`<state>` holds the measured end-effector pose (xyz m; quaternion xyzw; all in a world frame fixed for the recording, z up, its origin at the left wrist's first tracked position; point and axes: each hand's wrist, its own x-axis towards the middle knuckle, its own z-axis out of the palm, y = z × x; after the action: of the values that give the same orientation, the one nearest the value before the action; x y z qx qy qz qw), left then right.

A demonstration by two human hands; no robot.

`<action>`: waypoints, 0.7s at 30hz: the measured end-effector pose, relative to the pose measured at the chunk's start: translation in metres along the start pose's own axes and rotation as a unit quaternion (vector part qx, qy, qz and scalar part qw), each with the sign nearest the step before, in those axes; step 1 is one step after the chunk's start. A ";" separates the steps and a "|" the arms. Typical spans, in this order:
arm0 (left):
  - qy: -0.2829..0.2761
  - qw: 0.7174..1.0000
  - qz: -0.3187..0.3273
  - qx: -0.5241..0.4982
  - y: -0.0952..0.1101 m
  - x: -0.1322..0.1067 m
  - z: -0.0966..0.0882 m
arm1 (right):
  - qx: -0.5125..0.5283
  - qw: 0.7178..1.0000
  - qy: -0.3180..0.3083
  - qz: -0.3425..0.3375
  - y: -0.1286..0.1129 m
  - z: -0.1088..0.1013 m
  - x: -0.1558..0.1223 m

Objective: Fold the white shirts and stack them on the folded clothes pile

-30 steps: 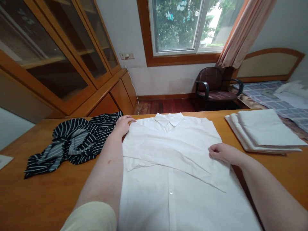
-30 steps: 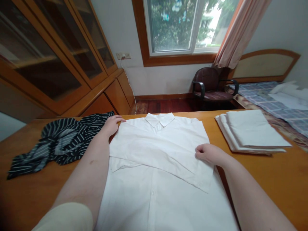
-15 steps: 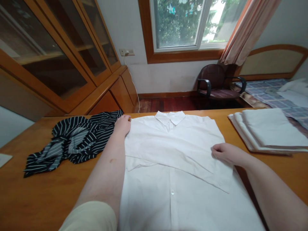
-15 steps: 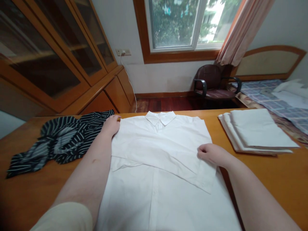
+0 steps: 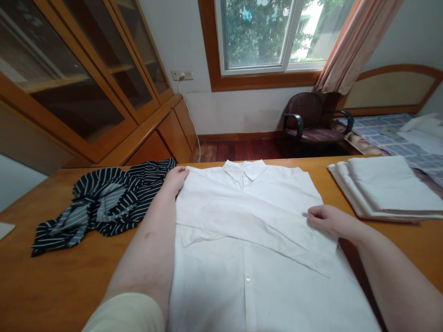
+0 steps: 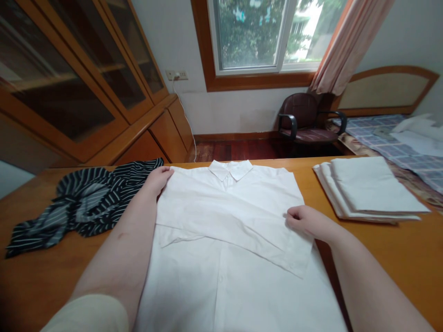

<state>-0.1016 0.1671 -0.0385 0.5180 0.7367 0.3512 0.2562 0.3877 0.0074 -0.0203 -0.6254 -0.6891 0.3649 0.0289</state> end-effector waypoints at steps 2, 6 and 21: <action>-0.019 0.999 -0.026 -0.025 -0.004 0.003 -0.003 | 0.009 1.000 -0.004 0.008 0.000 0.000 0.000; -0.091 0.993 -0.072 0.019 -0.009 0.004 -0.007 | 0.002 0.999 -0.014 0.028 -0.001 0.002 0.002; -0.096 0.979 -0.121 -0.136 -0.008 -0.001 -0.012 | -0.037 0.999 -0.002 0.019 -0.001 0.002 0.003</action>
<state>-0.1150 0.1618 -0.0372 0.4168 0.7111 0.3633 0.4343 0.3849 0.0095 -0.0227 -0.6380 -0.6904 0.3411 -0.0022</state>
